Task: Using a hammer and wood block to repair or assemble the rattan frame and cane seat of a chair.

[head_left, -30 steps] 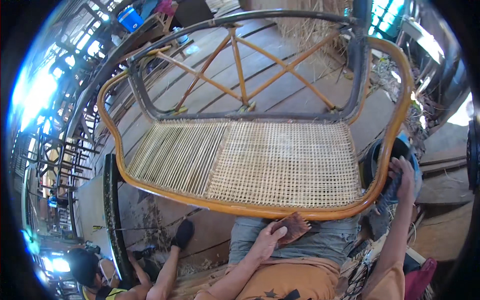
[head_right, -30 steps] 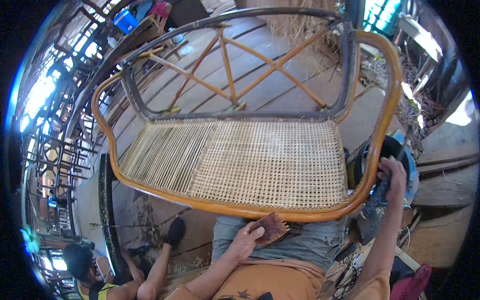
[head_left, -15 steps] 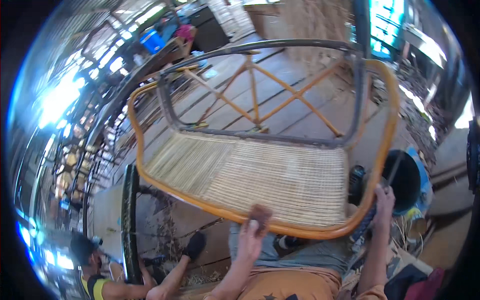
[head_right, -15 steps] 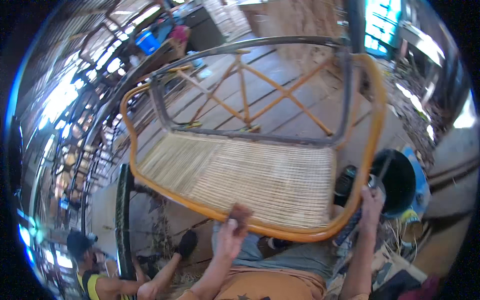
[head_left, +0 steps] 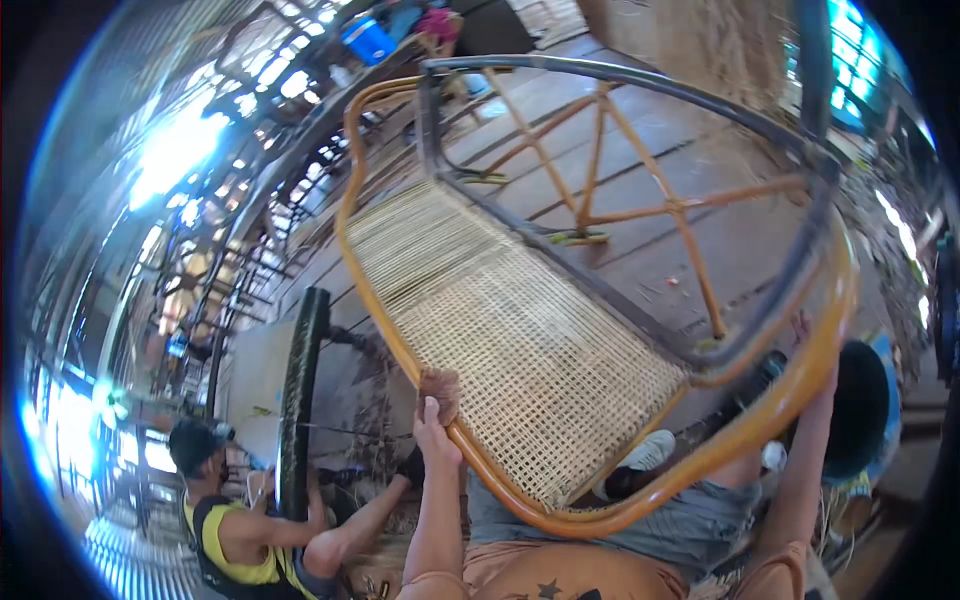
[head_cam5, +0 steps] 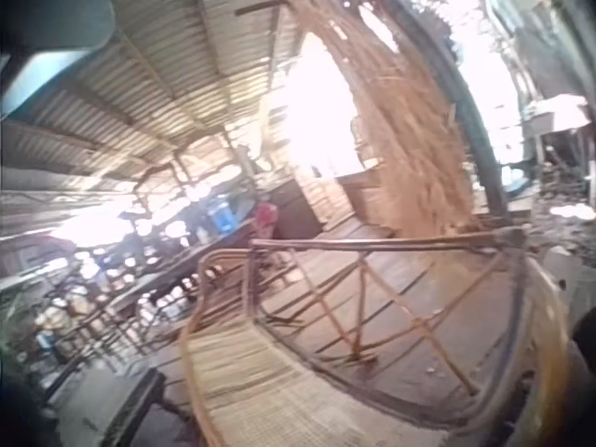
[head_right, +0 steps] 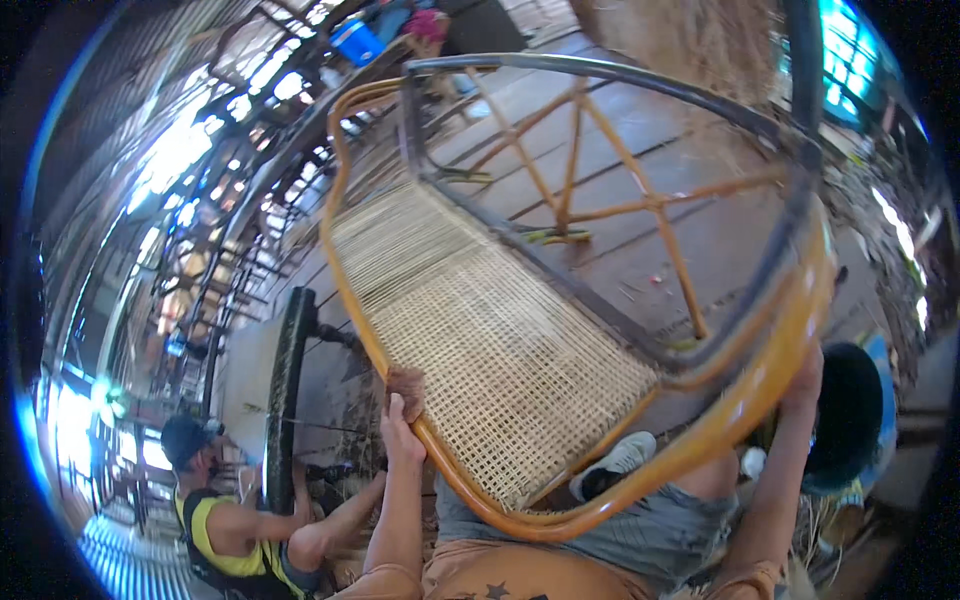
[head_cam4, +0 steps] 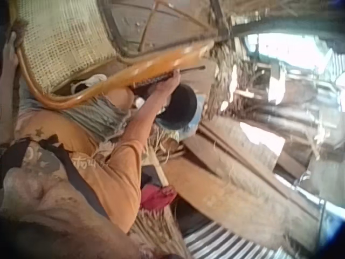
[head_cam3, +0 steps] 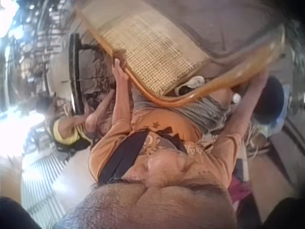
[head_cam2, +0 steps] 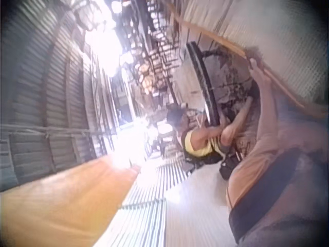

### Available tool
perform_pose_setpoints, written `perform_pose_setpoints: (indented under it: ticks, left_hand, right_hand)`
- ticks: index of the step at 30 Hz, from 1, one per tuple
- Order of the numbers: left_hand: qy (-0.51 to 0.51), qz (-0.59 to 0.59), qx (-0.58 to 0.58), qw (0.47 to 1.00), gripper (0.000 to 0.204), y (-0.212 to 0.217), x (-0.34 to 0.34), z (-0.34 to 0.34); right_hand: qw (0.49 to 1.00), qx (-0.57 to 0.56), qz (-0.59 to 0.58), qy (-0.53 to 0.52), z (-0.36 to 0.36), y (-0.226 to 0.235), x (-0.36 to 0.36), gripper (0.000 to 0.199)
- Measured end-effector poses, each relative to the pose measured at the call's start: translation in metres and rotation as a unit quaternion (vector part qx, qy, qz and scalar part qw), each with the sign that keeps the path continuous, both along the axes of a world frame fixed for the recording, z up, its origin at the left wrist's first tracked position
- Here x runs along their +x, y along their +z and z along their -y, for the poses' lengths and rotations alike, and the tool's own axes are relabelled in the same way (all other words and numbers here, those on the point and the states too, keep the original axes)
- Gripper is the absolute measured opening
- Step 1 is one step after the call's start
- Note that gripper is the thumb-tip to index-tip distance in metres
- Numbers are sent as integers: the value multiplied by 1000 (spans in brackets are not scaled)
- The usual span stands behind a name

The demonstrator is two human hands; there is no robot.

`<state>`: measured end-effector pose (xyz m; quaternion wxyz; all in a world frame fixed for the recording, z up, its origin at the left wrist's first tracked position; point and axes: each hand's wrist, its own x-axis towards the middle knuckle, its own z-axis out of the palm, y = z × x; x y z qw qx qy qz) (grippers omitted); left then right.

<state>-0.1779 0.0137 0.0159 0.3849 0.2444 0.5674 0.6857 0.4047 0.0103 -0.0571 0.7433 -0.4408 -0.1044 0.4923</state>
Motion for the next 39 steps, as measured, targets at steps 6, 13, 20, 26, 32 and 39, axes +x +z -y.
perform_pose_setpoints:
  ticks: [6, 13, 20, 26, 32, 39]
  left_hand:
    - [38, 47, 39, 997, 36, -30, -42, 0]
    - [97, 107, -44, 989, 37, -23, -21, 4]
    - [77, -72, -98, 990, 26, -31, -9, 20]
    - [76, -83, -140, 984, 21, -19, -14, 9]
    - [46, -68, -114, 990, 24, -47, -50, 11]
    - [15, 22, -53, 998, 26, -58, -84, -8]
  right_hand:
    - [991, 53, -52, 115, -96, -9, -46, 33]
    - [981, 78, -95, 151, -131, -5, -70, 35]
    - [978, 133, -96, 126, -133, 16, -52, 38]
    - [979, 150, -81, 107, -87, 43, -36, 40]
    - [975, 190, -64, 93, -39, 85, -42, 42]
    - [984, 138, 95, 62, 15, 119, -43, 42]
